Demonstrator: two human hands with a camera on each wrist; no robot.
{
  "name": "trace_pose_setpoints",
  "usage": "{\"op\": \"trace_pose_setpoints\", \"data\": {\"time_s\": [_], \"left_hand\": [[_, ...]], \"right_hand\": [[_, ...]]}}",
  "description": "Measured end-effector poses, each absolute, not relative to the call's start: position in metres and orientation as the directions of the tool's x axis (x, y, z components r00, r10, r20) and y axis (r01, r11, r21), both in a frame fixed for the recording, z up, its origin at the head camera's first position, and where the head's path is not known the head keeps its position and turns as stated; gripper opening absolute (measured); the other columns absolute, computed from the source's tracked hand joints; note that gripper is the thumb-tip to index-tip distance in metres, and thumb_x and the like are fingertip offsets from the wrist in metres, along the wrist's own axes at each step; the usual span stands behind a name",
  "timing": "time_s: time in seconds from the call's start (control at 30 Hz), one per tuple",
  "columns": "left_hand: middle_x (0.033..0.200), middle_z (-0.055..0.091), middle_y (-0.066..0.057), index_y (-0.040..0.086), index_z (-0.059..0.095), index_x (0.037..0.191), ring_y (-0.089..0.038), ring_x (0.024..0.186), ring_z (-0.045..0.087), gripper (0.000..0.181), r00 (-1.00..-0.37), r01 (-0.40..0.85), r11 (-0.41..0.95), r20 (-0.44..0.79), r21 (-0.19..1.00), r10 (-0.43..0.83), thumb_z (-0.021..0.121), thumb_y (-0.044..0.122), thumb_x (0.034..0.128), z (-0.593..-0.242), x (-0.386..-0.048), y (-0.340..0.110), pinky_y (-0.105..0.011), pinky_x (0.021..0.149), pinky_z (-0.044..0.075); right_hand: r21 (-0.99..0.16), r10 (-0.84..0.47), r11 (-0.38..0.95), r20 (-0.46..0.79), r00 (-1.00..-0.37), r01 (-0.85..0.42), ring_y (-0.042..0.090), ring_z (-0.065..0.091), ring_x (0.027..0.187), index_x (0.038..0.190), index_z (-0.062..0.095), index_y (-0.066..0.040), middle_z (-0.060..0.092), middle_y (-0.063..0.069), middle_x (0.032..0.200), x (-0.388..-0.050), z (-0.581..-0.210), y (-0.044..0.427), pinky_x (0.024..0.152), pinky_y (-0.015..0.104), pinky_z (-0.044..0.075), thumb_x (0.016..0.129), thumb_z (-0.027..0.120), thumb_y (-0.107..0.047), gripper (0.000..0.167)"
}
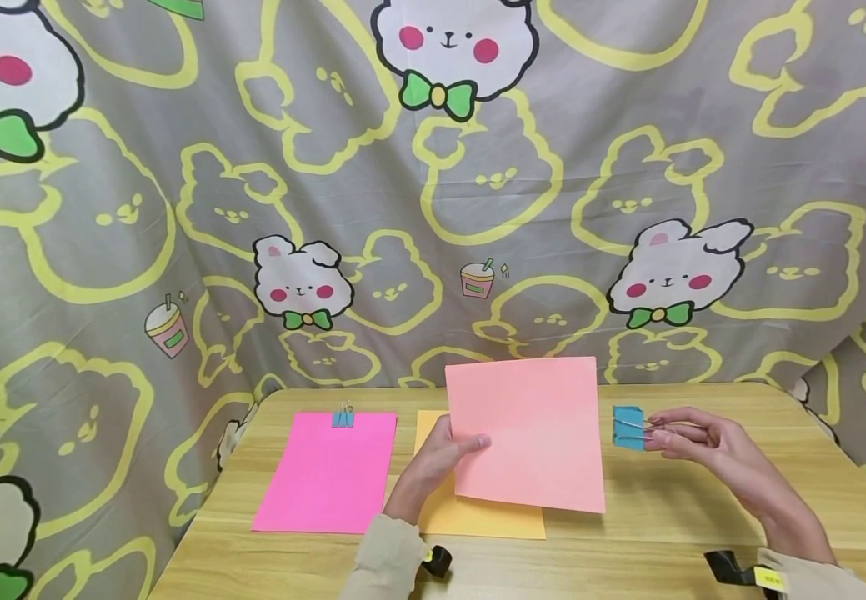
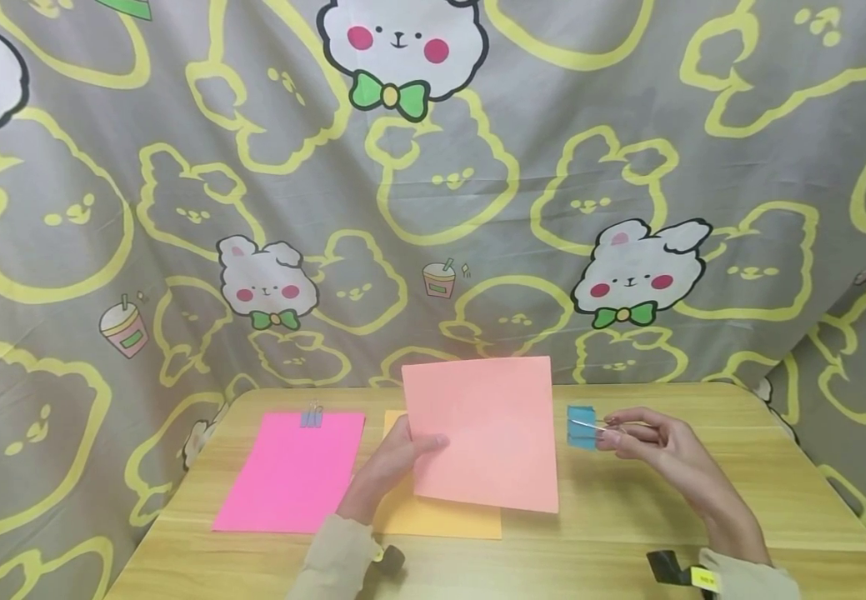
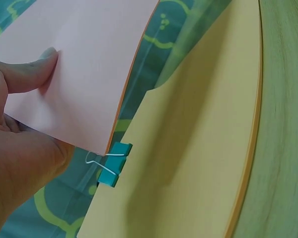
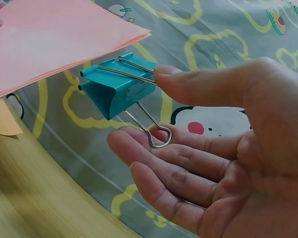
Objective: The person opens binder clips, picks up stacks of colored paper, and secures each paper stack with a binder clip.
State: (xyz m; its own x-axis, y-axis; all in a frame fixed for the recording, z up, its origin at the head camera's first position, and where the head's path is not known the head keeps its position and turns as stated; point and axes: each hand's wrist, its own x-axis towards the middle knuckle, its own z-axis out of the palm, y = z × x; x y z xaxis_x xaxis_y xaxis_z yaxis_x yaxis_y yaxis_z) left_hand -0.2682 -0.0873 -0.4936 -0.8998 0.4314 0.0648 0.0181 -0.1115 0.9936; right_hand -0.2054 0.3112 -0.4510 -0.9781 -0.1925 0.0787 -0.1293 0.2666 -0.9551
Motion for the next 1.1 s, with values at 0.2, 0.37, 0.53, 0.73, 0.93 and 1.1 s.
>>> {"op": "trace_pose_setpoints", "data": {"time_s": [0.2, 0.37, 0.53, 0.73, 0.93, 1.1], "left_hand": [[0.099, 0.069, -0.001, -0.005, 0.061, 0.121, -0.013, 0.092, 0.061, 0.028, -0.896, 0.025, -0.103, 0.068, 0.994, 0.439, 0.067, -0.005, 0.0939, -0.492, -0.266, -0.086, -0.029, 0.086, 0.051], [0.099, 0.069, -0.001, -0.004, 0.061, 0.121, -0.014, 0.091, 0.061, 0.027, -0.894, 0.027, -0.105, 0.071, 0.994, 0.443, 0.067, -0.005, 0.0941, -0.492, -0.266, -0.086, -0.029, 0.086, 0.051], [0.101, 0.07, -0.001, -0.004, 0.061, 0.122, -0.014, 0.093, 0.062, 0.029, -0.893, 0.028, -0.098, 0.069, 0.995, 0.445, 0.068, -0.004, 0.0936, -0.491, -0.266, -0.085, -0.03, 0.086, 0.051], [0.1, 0.07, -0.001, -0.004, 0.061, 0.121, -0.013, 0.093, 0.061, 0.028, -0.892, 0.027, -0.098, 0.068, 0.995, 0.447, 0.068, -0.004, 0.0939, -0.491, -0.265, -0.084, -0.029, 0.086, 0.051], [0.098, 0.069, 0.0, -0.003, 0.061, 0.119, -0.013, 0.091, 0.061, 0.027, -0.894, 0.023, -0.093, 0.062, 0.995, 0.443, 0.068, -0.005, 0.0932, -0.491, -0.265, -0.082, -0.029, 0.086, 0.05], [0.099, 0.069, -0.001, -0.004, 0.061, 0.12, -0.013, 0.092, 0.062, 0.028, -0.89, 0.038, -0.086, 0.073, 0.996, 0.449, 0.068, -0.004, 0.093, -0.491, -0.265, -0.08, -0.028, 0.086, 0.051]], "right_hand": [[-0.953, -0.19, 0.279, 0.069, -0.979, -0.121, 0.015, 0.074, 0.097, 0.135, 0.052, 0.011, 0.077, 0.004, 0.108, -0.205, -0.451, 0.307, 0.082, 0.027, 0.058, 0.106, 0.058, -0.014, 0.04], [-0.946, -0.191, 0.298, 0.072, -0.979, -0.128, 0.018, 0.074, 0.097, 0.135, 0.053, 0.011, 0.077, 0.006, 0.108, -0.205, -0.45, 0.304, 0.082, 0.028, 0.058, 0.105, 0.06, -0.015, 0.04], [-0.945, -0.204, 0.297, 0.075, -0.976, -0.135, 0.017, 0.074, 0.097, 0.135, 0.052, 0.011, 0.077, 0.007, 0.108, -0.206, -0.45, 0.302, 0.082, 0.028, 0.058, 0.106, 0.059, -0.015, 0.04], [-0.946, -0.211, 0.297, 0.063, -0.975, -0.126, 0.015, 0.074, 0.097, 0.135, 0.051, 0.013, 0.077, 0.008, 0.109, -0.206, -0.449, 0.3, 0.083, 0.029, 0.058, 0.106, 0.059, -0.016, 0.042], [-0.941, -0.211, 0.313, 0.06, -0.976, -0.126, 0.015, 0.074, 0.097, 0.135, 0.052, 0.011, 0.077, 0.005, 0.109, -0.206, -0.447, 0.297, 0.082, 0.026, 0.057, 0.106, 0.059, -0.018, 0.041], [-0.937, -0.198, 0.328, 0.053, -0.979, -0.117, 0.013, 0.073, 0.097, 0.134, 0.054, 0.009, 0.075, 0.001, 0.113, -0.206, -0.446, 0.295, 0.082, 0.026, 0.057, 0.105, 0.062, -0.02, 0.042]]}}
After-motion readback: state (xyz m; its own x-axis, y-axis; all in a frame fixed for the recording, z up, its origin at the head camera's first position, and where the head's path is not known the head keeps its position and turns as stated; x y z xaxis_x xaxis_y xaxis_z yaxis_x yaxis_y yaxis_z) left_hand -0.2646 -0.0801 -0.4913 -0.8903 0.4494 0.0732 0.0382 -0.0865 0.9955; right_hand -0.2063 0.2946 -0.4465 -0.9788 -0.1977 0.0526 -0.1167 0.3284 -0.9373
